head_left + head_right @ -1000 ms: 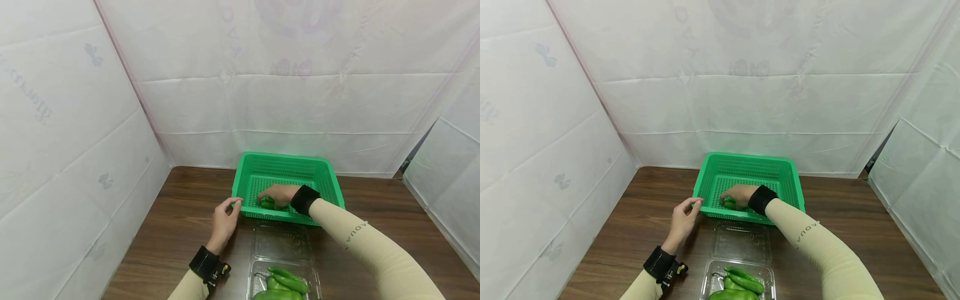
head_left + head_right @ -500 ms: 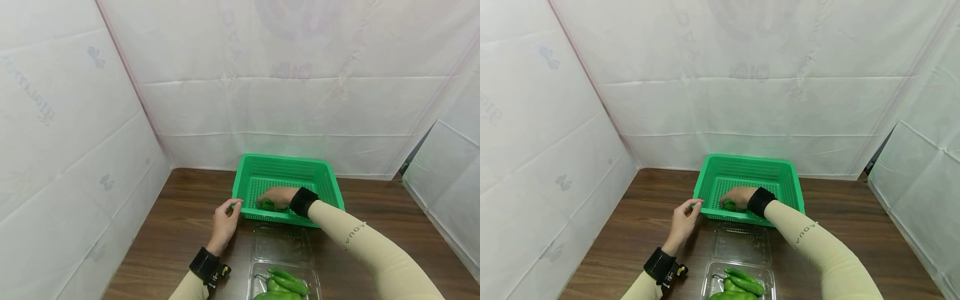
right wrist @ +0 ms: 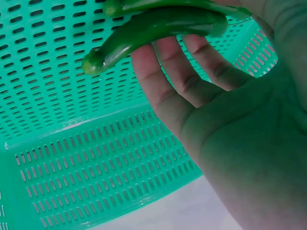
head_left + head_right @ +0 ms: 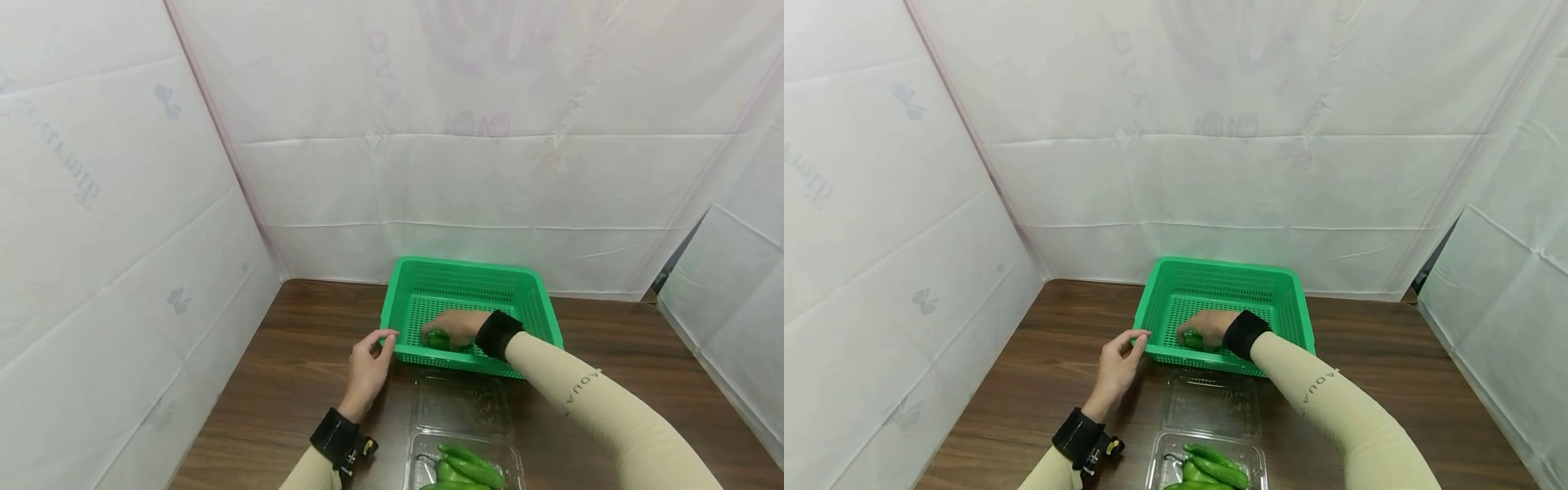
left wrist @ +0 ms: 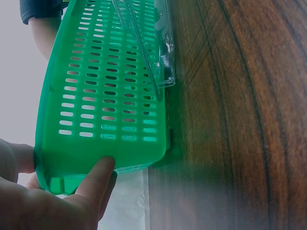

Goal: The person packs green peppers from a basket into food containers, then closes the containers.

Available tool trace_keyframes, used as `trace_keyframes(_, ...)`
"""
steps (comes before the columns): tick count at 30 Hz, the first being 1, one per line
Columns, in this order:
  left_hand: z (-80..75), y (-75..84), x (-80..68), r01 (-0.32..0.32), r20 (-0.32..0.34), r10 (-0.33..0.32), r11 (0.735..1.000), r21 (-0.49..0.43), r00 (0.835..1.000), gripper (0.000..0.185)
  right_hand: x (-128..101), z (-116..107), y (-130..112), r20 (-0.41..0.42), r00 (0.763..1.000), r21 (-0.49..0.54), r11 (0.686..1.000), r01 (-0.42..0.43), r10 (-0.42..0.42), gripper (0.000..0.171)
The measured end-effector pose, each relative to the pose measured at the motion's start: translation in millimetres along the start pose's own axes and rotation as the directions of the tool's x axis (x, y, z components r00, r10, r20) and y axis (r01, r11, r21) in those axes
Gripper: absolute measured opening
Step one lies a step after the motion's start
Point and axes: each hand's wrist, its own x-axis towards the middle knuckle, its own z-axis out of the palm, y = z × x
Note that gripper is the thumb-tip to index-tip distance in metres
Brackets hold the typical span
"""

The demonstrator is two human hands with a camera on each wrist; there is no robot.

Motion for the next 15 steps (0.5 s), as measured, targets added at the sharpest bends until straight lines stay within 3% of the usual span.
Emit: trace_keyframes(15, 1.5, 0.1, 5.3, -0.021, 0.004, 0.021, 1.0, -0.022, 1.0, 0.018, -14, -20, 8, -0.04, 0.998, 0.012, 0.999, 0.043, -0.042, 0.058)
